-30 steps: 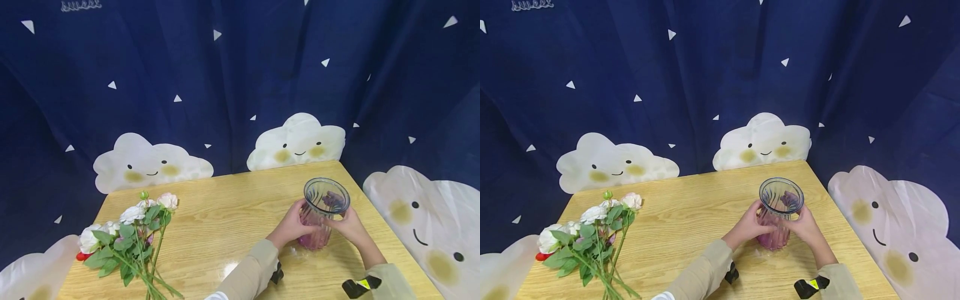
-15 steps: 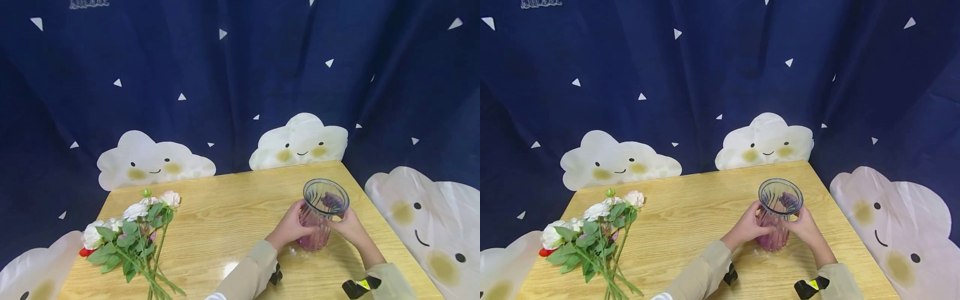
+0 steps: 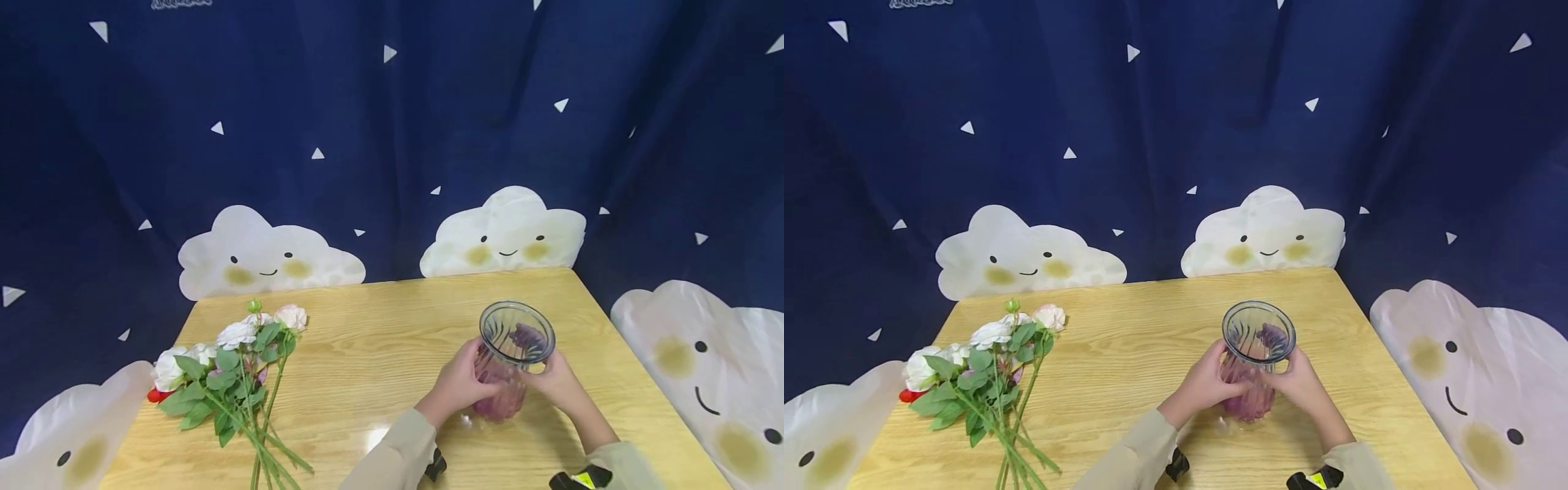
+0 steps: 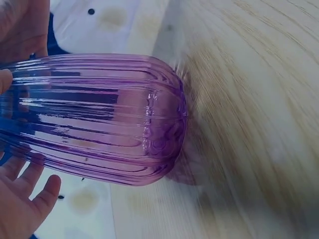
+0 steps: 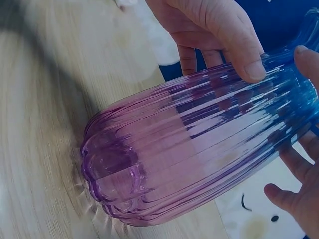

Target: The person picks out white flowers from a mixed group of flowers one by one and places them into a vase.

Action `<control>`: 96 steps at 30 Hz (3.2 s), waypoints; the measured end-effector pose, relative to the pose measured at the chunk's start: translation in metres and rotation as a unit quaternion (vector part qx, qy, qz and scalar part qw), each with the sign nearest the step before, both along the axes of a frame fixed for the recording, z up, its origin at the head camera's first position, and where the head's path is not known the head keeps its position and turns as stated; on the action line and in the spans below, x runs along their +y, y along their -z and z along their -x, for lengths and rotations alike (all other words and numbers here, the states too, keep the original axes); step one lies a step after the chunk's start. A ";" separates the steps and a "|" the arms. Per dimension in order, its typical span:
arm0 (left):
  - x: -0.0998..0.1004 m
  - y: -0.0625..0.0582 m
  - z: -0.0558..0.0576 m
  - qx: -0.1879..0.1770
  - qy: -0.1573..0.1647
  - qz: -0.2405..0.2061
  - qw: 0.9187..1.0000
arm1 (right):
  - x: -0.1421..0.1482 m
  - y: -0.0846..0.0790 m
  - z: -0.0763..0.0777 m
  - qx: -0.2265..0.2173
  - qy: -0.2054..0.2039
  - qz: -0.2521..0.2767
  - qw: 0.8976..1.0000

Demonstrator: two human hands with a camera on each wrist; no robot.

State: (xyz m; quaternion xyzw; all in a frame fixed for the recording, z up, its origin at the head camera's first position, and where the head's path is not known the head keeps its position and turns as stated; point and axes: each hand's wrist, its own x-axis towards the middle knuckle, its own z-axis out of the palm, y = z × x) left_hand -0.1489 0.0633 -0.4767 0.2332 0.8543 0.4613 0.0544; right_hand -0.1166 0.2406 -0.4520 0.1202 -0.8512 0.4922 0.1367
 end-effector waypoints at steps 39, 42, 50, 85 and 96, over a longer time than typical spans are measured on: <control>-0.243 0.035 -0.032 0.217 -0.419 0.234 0.850 | -0.072 0.013 0.024 -0.021 -0.110 0.036 0.993; -0.260 0.033 -0.044 0.160 -0.478 0.239 0.830 | -0.072 0.013 0.024 -0.020 -0.110 0.038 0.993; -0.281 0.027 -0.059 -0.081 -0.491 0.295 0.816 | -0.073 0.014 0.024 -0.015 -0.107 0.037 0.994; -0.263 -0.018 -0.046 0.013 -0.454 0.179 0.873 | -0.073 0.015 0.025 -0.040 -0.106 0.042 0.993; -0.226 -0.036 -0.024 0.106 -0.439 0.089 0.888 | -0.074 0.012 0.024 -0.039 -0.103 0.034 0.993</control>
